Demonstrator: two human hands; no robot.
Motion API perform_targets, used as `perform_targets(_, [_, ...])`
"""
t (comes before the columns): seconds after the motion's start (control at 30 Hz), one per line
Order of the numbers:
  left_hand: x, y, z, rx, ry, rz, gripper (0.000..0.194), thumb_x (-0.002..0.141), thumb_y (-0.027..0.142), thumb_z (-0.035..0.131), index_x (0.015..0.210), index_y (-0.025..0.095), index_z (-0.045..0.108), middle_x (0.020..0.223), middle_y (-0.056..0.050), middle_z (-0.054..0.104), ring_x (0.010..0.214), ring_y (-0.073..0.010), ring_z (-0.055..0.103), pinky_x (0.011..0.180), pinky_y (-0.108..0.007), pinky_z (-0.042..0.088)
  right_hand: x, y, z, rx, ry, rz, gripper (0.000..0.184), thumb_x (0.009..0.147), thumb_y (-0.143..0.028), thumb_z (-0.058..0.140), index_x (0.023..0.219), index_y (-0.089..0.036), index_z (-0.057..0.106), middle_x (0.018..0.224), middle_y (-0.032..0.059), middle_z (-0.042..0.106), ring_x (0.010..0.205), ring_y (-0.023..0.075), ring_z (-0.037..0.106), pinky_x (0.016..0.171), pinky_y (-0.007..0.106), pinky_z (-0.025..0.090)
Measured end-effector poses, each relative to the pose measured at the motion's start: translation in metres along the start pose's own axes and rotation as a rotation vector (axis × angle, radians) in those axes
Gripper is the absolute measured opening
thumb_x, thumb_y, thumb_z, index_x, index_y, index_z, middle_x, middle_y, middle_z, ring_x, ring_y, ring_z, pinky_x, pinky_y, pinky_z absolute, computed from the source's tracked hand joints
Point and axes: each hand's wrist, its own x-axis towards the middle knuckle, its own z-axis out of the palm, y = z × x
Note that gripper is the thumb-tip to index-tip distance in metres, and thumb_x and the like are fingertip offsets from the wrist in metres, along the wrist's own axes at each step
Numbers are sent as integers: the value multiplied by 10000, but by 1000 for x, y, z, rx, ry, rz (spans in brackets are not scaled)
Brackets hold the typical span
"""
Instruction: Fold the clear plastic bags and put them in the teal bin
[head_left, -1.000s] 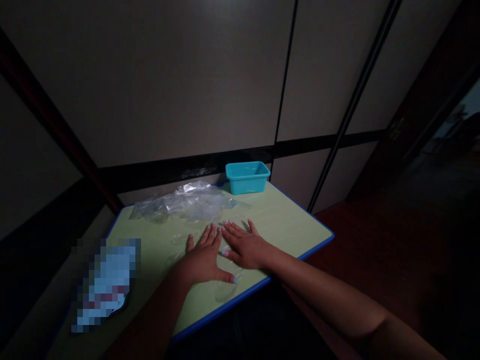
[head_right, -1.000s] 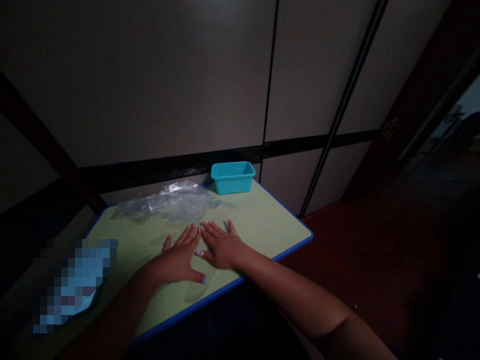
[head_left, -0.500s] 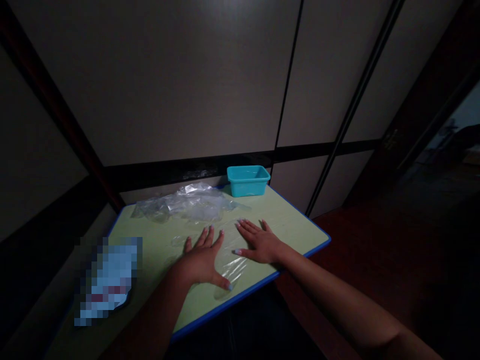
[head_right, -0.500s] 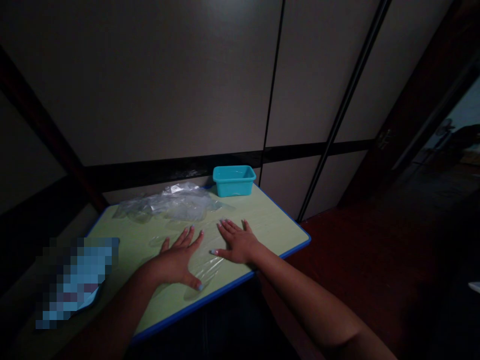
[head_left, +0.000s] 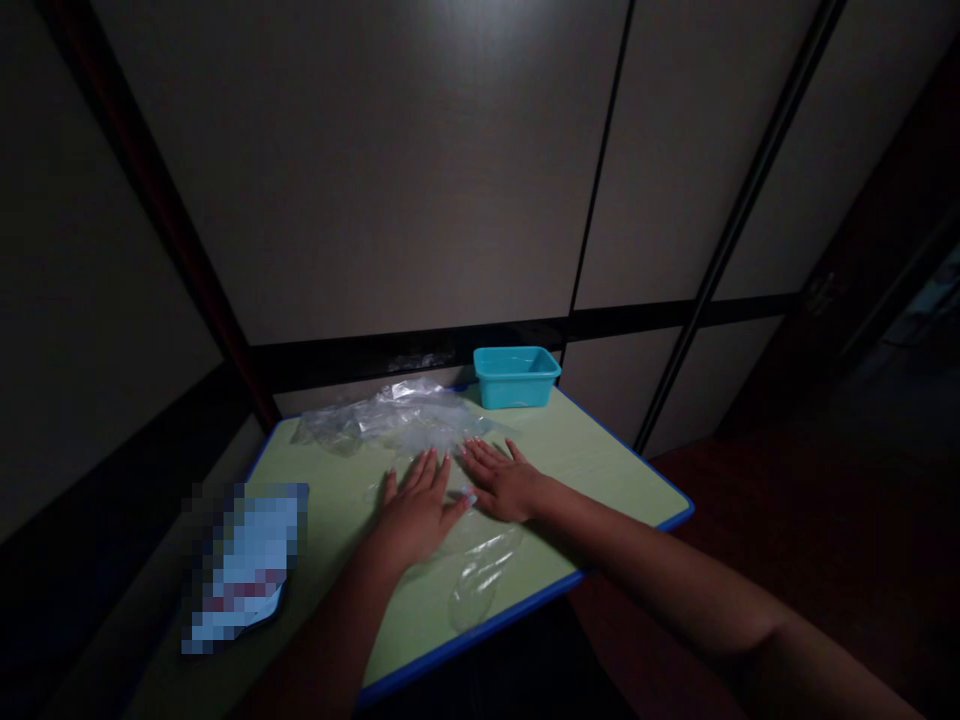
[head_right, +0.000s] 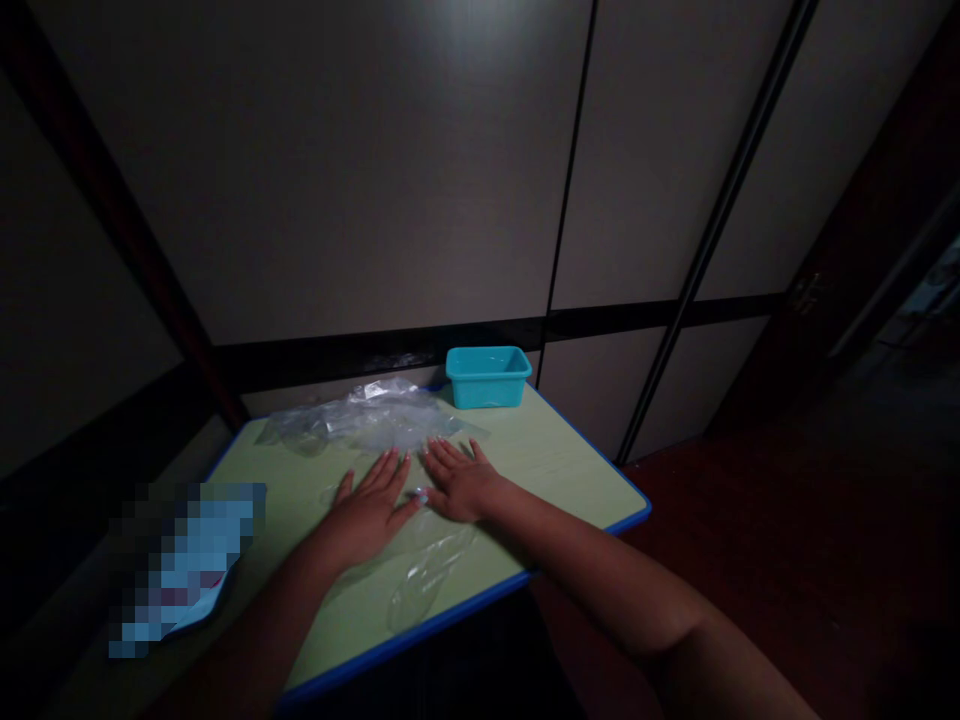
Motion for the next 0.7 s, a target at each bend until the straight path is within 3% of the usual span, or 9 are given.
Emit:
perform_targets(0.13, [4, 6, 6, 3, 119, 43, 621, 912, 511, 112, 1435, 178, 132, 1499, -51, 75, 1381, -199, 59, 1071, -531, 120, 17, 6, 5, -26, 3, -22, 667, 903, -506, 179, 1447, -141, 53, 1499, 88, -11, 1375, 241, -15, 1059, 553, 10])
perform_targets(0.37, [5, 5, 19, -26, -23, 35, 700, 879, 577, 161, 1432, 149, 152, 1498, -87, 72, 1381, -234, 34, 1059, -552, 106, 21, 10, 13, 30, 25, 7, 697, 892, -567, 115, 1447, -150, 62, 1499, 72, 32, 1376, 212, -20, 1068, 531, 11])
perform_targets(0.57, [5, -8, 17, -10, -56, -114, 712, 868, 600, 154, 1441, 180, 101, 1501, -101, 53, 1380, -242, 31, 1056, -535, 126, 18, 14, 11, 63, 7, 3, 680, 891, -573, 97, 1446, -183, 59, 1498, 54, 49, 1378, 208, -6, 1049, 561, -25])
perform_targets(0.7, [4, -11, 17, -8, -65, -164, 847, 812, 693, 162, 1440, 143, 17, 1496, -130, 14, 1378, -264, 10, 1053, -540, 125, 15, 21, 10, 56, -2, 108, 689, 883, -585, 92, 1445, -190, 42, 1499, 54, 24, 1375, 232, -33, 1009, 608, -88])
